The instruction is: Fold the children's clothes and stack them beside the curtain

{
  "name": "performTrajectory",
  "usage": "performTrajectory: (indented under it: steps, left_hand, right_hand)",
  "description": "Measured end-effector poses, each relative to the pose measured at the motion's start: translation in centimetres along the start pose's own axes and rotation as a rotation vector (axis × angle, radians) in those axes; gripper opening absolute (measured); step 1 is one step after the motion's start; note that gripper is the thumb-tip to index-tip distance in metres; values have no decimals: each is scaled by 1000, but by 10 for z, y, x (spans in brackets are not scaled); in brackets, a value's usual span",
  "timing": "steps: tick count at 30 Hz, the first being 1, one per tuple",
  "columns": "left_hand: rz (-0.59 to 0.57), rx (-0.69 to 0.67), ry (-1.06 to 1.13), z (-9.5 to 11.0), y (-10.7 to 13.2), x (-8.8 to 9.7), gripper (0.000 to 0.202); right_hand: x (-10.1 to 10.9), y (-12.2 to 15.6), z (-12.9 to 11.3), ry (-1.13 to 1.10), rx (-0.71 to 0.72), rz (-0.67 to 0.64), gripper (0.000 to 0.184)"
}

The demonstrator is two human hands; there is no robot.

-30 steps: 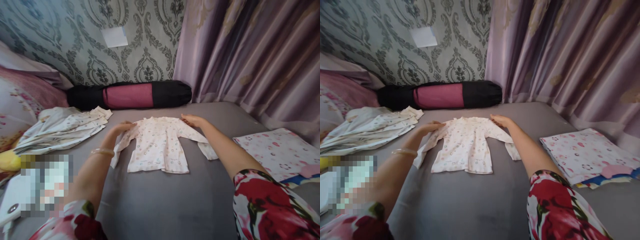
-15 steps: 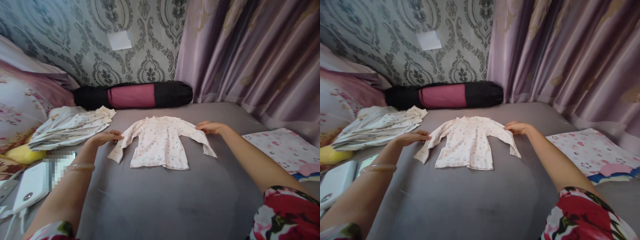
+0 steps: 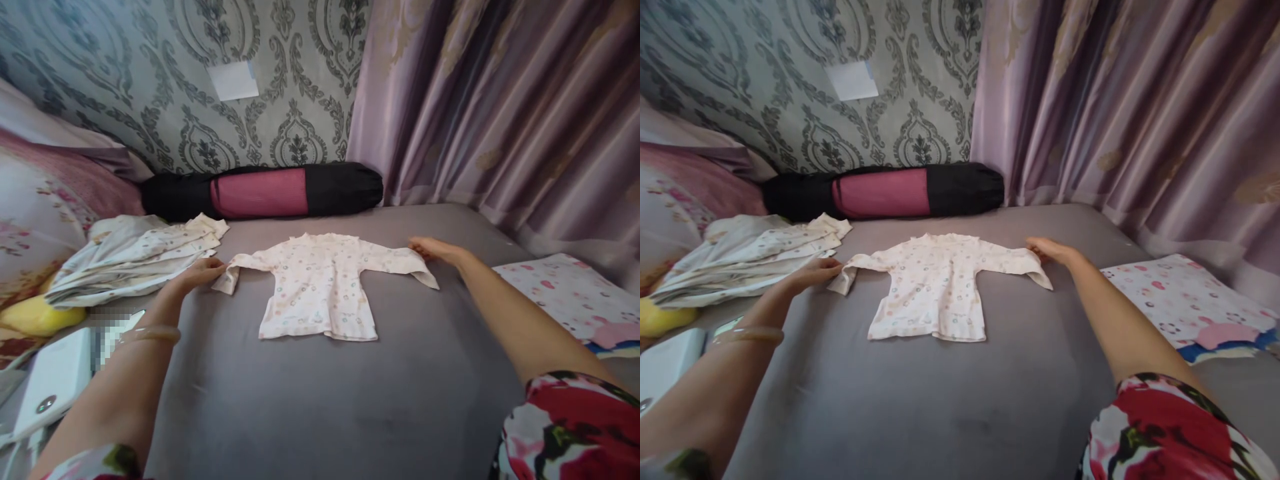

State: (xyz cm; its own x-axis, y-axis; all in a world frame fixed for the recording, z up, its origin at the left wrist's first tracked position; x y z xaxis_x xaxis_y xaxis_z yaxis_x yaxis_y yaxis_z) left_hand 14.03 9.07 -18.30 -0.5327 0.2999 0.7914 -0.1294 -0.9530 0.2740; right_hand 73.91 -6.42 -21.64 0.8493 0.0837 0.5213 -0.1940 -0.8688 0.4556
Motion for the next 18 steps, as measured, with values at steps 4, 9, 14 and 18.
performTrajectory:
  steps: [4, 9, 14, 18]
  left_hand:
    - [-95, -22, -11, -12, 0, -9, 41]
    - [-34, 12, 98, -10, 2, 2, 36]
    - [141, 65, 279, -20, 5, 31, 40]
    - [129, 107, 273, -35, 9, 31, 49]
  right_hand:
    - [-8, 20, -1, -97, 36, -172, 11]
    - [9, 30, -10, -71, 124, 6, 10]
    - [39, 23, -10, 89, 158, 190, 18]
    - [50, 18, 1, 298, 115, 214, 16]
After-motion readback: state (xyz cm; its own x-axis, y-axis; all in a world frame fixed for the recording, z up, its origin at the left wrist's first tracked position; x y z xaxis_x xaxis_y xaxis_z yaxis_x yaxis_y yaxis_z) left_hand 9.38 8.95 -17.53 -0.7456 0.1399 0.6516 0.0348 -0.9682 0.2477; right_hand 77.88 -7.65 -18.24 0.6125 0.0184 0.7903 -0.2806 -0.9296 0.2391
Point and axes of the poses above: each hand's wrist, its own y-axis away from the middle knuckle, its own x-axis out of the back of the hand, z = x × y, the point moved 10 cm from there along -y, towards the middle knuckle, and after that the axes turned 4 degrees about x, right-handed, at the moved point
